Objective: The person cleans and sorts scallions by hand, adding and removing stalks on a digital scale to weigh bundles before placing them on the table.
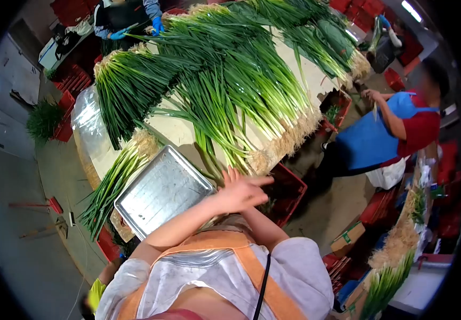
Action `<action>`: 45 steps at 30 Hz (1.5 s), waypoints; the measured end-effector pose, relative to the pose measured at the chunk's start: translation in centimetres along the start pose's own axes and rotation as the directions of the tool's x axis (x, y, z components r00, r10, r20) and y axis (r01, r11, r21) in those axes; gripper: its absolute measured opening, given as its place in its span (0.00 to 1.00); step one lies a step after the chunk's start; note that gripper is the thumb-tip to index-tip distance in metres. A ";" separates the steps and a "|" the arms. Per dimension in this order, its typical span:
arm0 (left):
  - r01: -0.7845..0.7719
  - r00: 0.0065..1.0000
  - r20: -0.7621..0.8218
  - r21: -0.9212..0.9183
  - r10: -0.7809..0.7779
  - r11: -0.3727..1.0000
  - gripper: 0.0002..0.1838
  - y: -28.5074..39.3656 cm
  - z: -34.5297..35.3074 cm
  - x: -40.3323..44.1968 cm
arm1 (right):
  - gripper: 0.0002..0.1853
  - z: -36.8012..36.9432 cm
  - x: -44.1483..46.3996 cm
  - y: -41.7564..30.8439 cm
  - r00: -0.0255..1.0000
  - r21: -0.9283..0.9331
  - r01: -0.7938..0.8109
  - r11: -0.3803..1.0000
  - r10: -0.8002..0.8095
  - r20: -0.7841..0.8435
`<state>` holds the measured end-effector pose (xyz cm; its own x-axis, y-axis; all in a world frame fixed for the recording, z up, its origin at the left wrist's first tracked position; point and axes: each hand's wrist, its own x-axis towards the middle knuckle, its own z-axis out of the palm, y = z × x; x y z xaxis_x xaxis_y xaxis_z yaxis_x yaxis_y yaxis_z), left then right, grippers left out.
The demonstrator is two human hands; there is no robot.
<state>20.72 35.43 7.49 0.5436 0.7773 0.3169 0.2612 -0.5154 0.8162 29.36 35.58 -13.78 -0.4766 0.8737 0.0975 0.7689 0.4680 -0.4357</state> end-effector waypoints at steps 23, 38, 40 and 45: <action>0.246 0.372 -0.211 -0.917 -0.904 0.315 0.06 -2.6 2.8 -17.6 | 0.21 -1.1 12.0 8.9 0.946 0.297 -0.325 0.898 0.310 0.097; 0.123 0.207 -0.369 -0.909 -0.906 0.398 0.05 0.0 1.1 -20.2 | 0.14 -2.3 16.0 11.9 0.917 0.685 -0.338 0.645 0.390 0.086; 0.065 0.169 -0.395 -0.910 -0.903 0.410 0.05 -0.3 1.4 -20.9 | 0.13 -4.1 16.3 12.7 0.938 0.761 -0.315 0.567 0.310 0.157; 0.062 0.172 -0.358 -0.926 -0.918 0.372 0.05 -0.8 2.4 -19.9 | 0.12 -10.7 14.8 9.0 0.929 0.911 -0.326 0.253 0.265 0.259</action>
<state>11.59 19.49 -0.62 -0.4317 0.7357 -0.5219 -0.6075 0.1906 0.7711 33.77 54.12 -6.71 -0.3488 0.9013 -0.2567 -0.0381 -0.2874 -0.9571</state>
